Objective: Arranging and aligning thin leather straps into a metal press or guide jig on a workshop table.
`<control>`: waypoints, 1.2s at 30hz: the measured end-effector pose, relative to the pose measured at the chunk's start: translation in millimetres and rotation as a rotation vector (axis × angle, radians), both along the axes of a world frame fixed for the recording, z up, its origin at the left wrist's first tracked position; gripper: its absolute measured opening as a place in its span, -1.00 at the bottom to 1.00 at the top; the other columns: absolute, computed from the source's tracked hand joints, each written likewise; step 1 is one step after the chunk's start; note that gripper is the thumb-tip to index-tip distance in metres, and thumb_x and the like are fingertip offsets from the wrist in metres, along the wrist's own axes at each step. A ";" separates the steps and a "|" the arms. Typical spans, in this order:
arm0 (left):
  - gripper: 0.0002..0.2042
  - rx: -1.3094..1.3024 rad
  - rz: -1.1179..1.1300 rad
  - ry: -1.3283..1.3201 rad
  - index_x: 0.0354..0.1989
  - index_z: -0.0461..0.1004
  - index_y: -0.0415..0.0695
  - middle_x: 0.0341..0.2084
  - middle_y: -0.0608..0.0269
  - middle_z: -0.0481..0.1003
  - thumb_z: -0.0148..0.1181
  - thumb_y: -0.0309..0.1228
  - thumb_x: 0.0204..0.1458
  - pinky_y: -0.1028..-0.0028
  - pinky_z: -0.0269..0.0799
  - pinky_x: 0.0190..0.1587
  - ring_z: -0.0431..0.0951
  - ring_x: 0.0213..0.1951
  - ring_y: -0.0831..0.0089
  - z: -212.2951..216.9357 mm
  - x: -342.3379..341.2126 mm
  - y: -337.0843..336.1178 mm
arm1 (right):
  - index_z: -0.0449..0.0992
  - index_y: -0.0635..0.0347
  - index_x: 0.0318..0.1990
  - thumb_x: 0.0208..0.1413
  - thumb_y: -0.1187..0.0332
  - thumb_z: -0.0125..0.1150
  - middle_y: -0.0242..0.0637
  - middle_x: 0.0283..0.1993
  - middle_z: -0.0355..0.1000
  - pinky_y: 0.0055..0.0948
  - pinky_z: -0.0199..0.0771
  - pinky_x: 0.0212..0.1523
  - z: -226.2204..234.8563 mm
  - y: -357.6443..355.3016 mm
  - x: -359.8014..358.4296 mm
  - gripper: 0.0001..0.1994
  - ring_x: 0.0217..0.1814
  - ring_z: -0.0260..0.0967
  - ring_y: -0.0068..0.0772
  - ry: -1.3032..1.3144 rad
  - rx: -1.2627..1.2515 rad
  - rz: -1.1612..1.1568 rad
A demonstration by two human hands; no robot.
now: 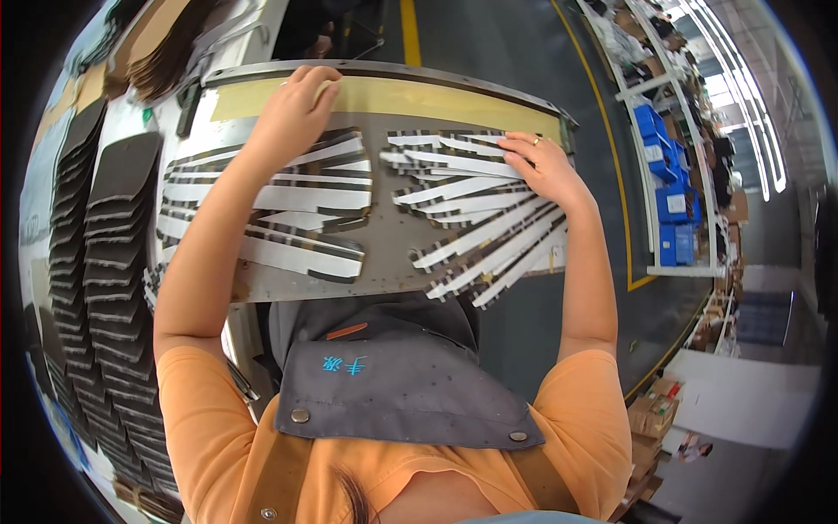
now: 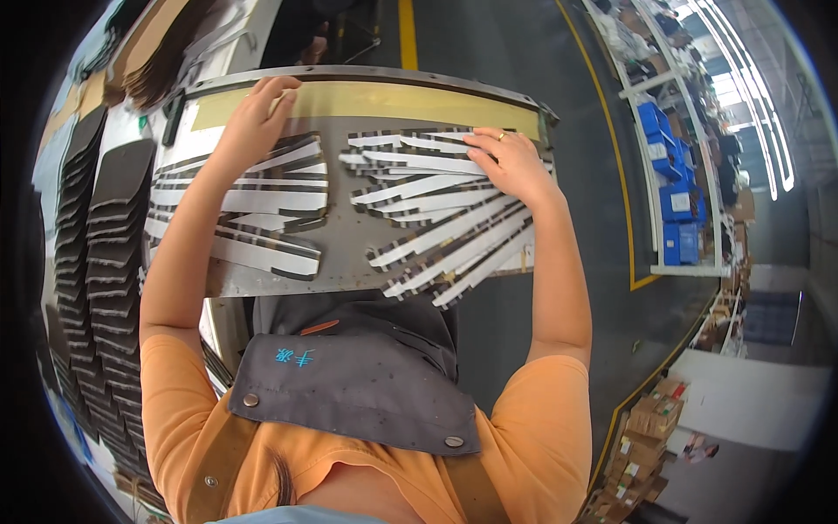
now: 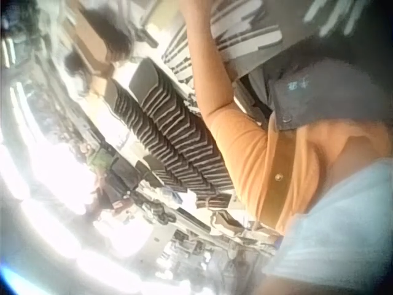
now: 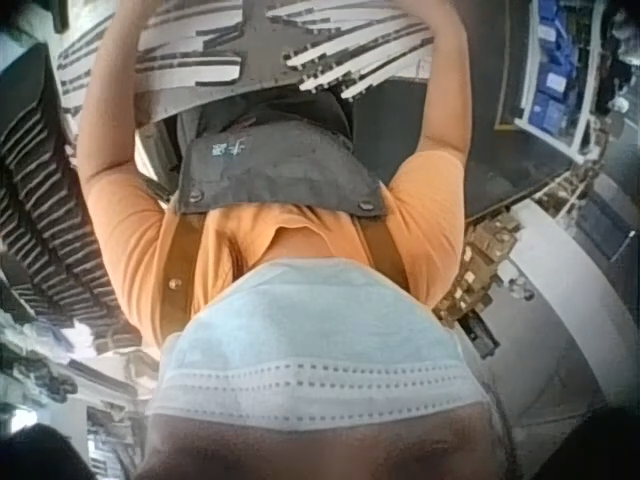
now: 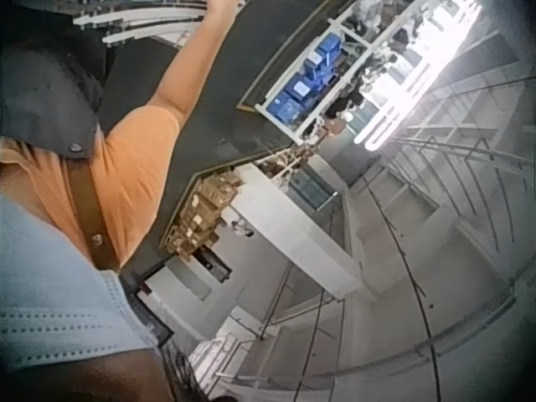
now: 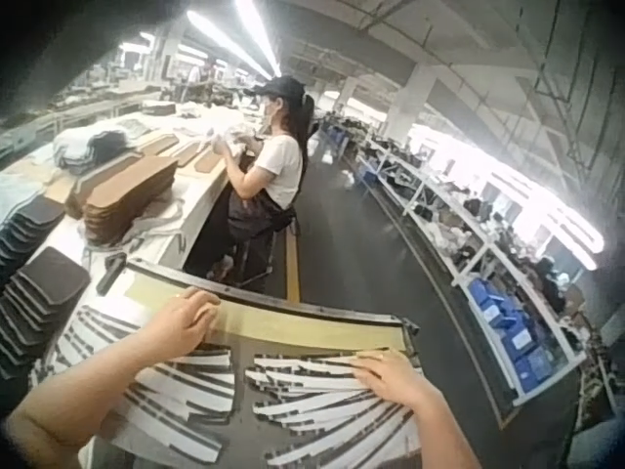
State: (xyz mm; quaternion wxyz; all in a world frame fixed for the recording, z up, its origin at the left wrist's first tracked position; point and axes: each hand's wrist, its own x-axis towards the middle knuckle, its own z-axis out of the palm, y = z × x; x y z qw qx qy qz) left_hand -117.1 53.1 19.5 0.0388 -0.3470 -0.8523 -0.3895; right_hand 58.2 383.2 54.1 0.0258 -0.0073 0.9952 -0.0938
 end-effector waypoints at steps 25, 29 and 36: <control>-0.52 -0.132 -0.008 -0.074 0.23 0.18 -0.01 0.30 -0.13 -0.02 -0.09 -0.13 0.15 -0.07 -0.28 0.29 -0.09 0.32 -0.17 -26.3 67.5 83.2 | 0.20 -0.05 0.27 0.11 -0.18 -0.03 -0.14 0.37 0.01 -0.09 -0.31 0.40 -44.8 -6.1 45.7 -0.35 0.45 -0.18 -0.11 0.269 0.025 -0.096; -0.47 -0.011 0.136 -0.252 0.25 0.13 -0.10 0.30 -0.19 -0.07 -0.05 -0.15 0.13 -0.03 -0.36 0.31 -0.16 0.34 -0.14 -29.9 84.5 86.5 | 0.18 0.21 0.26 0.18 -0.15 -0.14 0.00 0.36 0.01 -0.15 -0.15 0.37 -54.3 31.0 70.0 -0.33 0.43 -0.13 -0.08 0.456 -0.254 -0.533; -0.51 0.180 0.157 -0.309 0.22 0.14 -0.21 0.28 -0.20 -0.01 -0.08 -0.25 0.15 0.17 -0.14 0.31 -0.02 0.30 -0.07 -38.2 85.2 103.7 | 0.13 0.29 0.26 0.22 -0.08 -0.16 0.12 0.30 0.07 -0.18 0.02 0.30 -61.1 28.2 52.5 -0.35 0.37 -0.02 0.07 0.393 -0.439 -0.589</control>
